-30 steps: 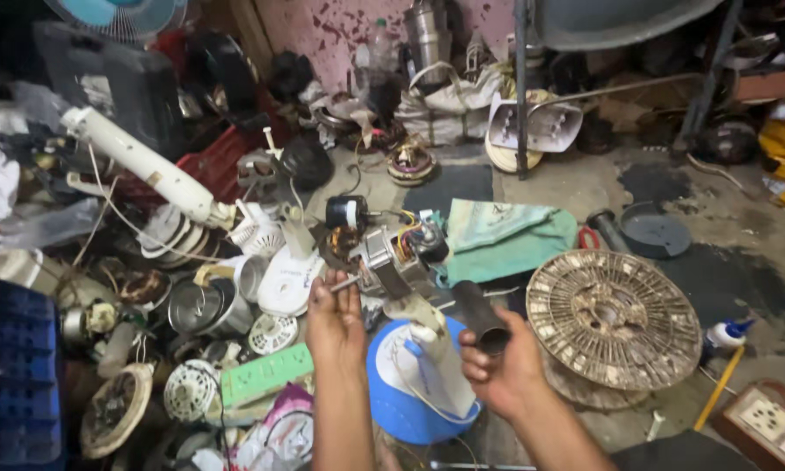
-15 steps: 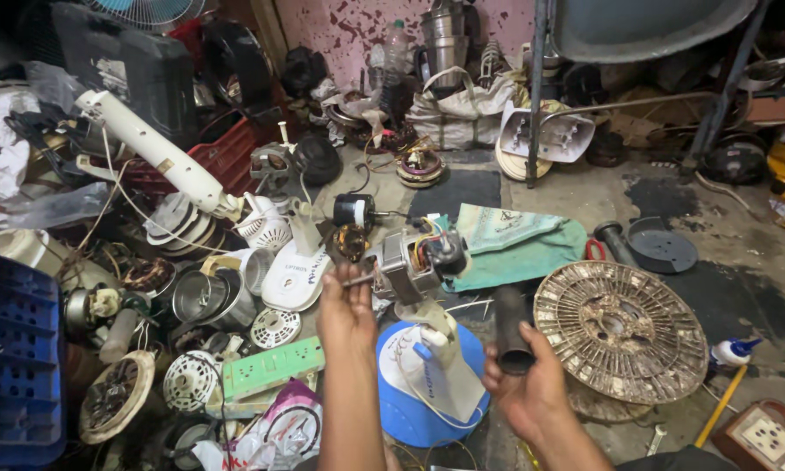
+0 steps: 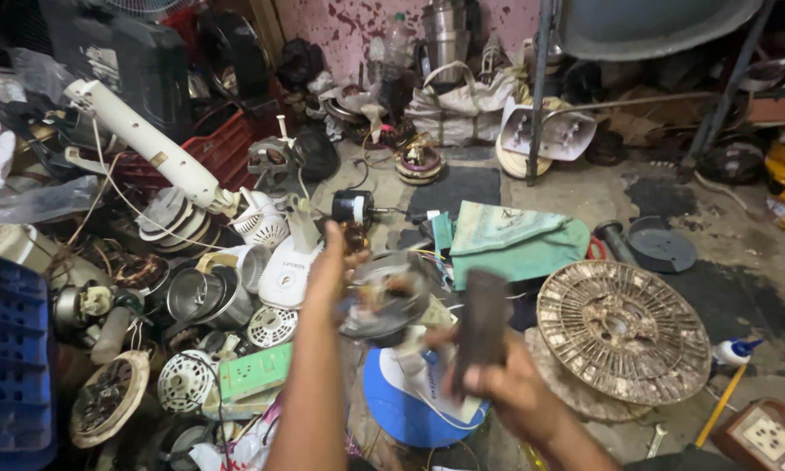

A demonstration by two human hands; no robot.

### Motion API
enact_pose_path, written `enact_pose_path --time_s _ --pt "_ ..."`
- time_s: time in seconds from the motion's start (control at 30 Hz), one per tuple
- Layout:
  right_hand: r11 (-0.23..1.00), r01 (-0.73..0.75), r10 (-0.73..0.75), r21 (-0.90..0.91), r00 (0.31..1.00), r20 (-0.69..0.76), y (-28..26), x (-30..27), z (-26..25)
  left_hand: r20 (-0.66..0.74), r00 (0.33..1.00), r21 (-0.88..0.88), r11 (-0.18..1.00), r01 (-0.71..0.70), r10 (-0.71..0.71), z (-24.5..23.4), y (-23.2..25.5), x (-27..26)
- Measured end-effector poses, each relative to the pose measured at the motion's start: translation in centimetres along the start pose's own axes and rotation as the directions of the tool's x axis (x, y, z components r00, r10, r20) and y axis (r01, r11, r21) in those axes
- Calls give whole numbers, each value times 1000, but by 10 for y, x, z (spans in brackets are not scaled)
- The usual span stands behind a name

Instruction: The person is repairing an electric motor by manipulating wires and components with a screwdriver and pliers. They adjust internal wiring, test connections, and use tools to secure parts within the motor housing.

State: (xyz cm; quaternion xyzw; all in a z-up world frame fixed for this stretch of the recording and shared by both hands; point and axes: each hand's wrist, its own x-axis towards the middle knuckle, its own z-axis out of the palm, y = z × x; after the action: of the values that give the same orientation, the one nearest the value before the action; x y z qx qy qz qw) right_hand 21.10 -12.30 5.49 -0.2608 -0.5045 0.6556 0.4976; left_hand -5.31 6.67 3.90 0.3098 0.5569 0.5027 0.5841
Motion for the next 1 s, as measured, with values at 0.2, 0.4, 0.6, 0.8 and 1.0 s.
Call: enact_pose_path --time_s 0.2,0.4,0.6,0.8,1.0 --pt "985 -90 54 -148 972 -230 9 1 -4 345 921 328 896 -300 182 -34 41 -51" --pt "994 -71 35 -83 928 -370 4 18 2 368 898 326 871 -368 241 -18 39 -39" --pt "975 96 -199 -203 786 -585 33 18 11 315 904 365 842 -397 289 -24 28 -34" --pt "720 149 -470 -678 824 -317 84 -30 -19 364 852 317 809 -494 377 -21 26 -25" --pt "656 -366 -156 -661 790 -592 94 -61 -68 446 799 285 782 -555 404 -18 28 -1"
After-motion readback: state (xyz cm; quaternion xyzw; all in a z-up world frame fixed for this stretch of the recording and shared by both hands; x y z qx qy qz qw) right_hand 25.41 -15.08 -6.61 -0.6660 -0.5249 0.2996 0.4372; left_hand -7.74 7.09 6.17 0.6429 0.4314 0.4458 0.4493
